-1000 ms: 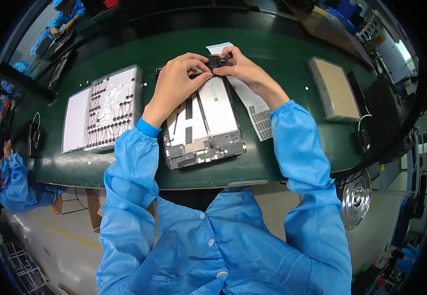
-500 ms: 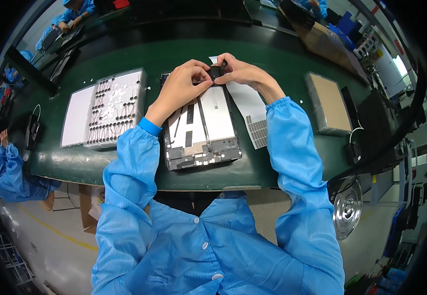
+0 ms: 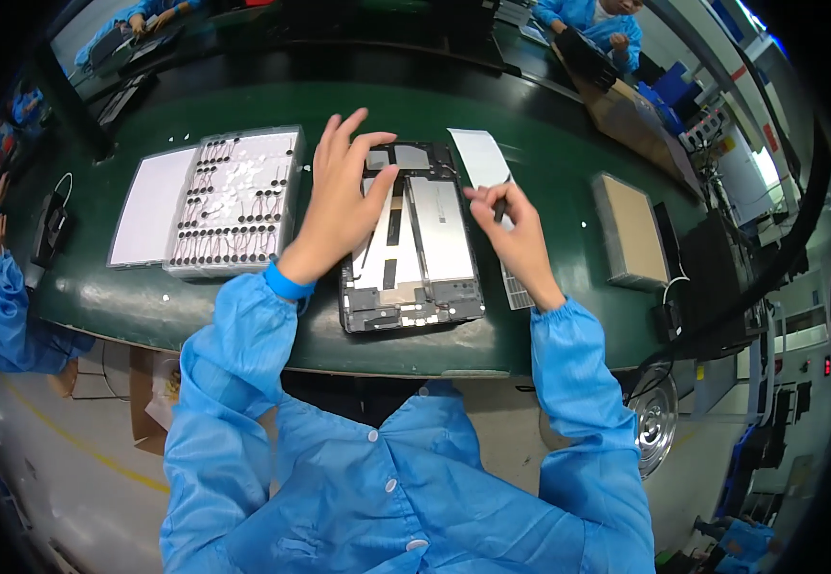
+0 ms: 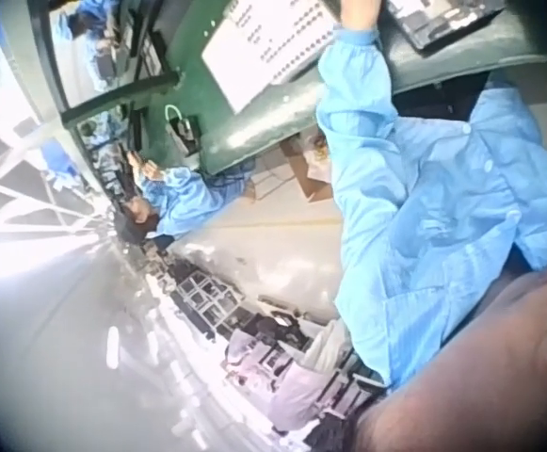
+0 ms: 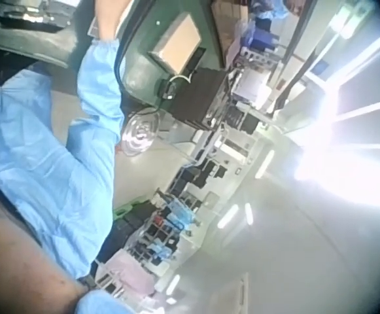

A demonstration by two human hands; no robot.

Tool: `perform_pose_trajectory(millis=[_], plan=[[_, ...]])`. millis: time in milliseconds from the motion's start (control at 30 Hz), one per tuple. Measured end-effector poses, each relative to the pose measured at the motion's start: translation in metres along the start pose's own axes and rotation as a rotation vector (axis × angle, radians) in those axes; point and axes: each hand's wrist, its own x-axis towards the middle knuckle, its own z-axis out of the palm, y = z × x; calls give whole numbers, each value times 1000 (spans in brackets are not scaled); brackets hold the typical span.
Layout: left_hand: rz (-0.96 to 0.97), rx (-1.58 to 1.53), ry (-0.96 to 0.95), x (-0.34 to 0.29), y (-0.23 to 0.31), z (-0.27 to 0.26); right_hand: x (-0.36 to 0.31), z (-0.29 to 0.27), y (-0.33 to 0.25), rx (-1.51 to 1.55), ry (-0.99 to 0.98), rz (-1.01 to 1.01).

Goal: Assembling internal components and cables of a tablet device at a production workbench.

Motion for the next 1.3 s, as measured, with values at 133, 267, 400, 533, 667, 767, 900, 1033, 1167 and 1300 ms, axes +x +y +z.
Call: perform_pose_trajectory(millis=[133,267,400,533,667,767,900,1033,1167,1300], plan=[[-202,-396,68,-12,0,7,-14,19,-21,139,-4,74],[-302,-559,216,-11,-3,10,28,9,-37,308,-2,-47],[-316,-761,386,-6,-14,23,131,-16,-43,271,-90,12],[-210,-357,195,-12,-34,32,221,9,-3,418,112,230],[-277,-351,92,-22,-22,40,286,49,55,312,266,238],[-260,-352,-33,-22,-16,35,312,69,88,259,354,121],[-257,-280,-75,-26,-18,34,316,125,100,170,470,163],[-197,-294,-102,-24,-9,47,313,80,122,92,424,-73],[-98,-245,-7,-23,-16,31,260,17,47,-54,-232,-150],[2,-237,-77,-20,-4,16,164,-55,42,-636,-442,-228]])
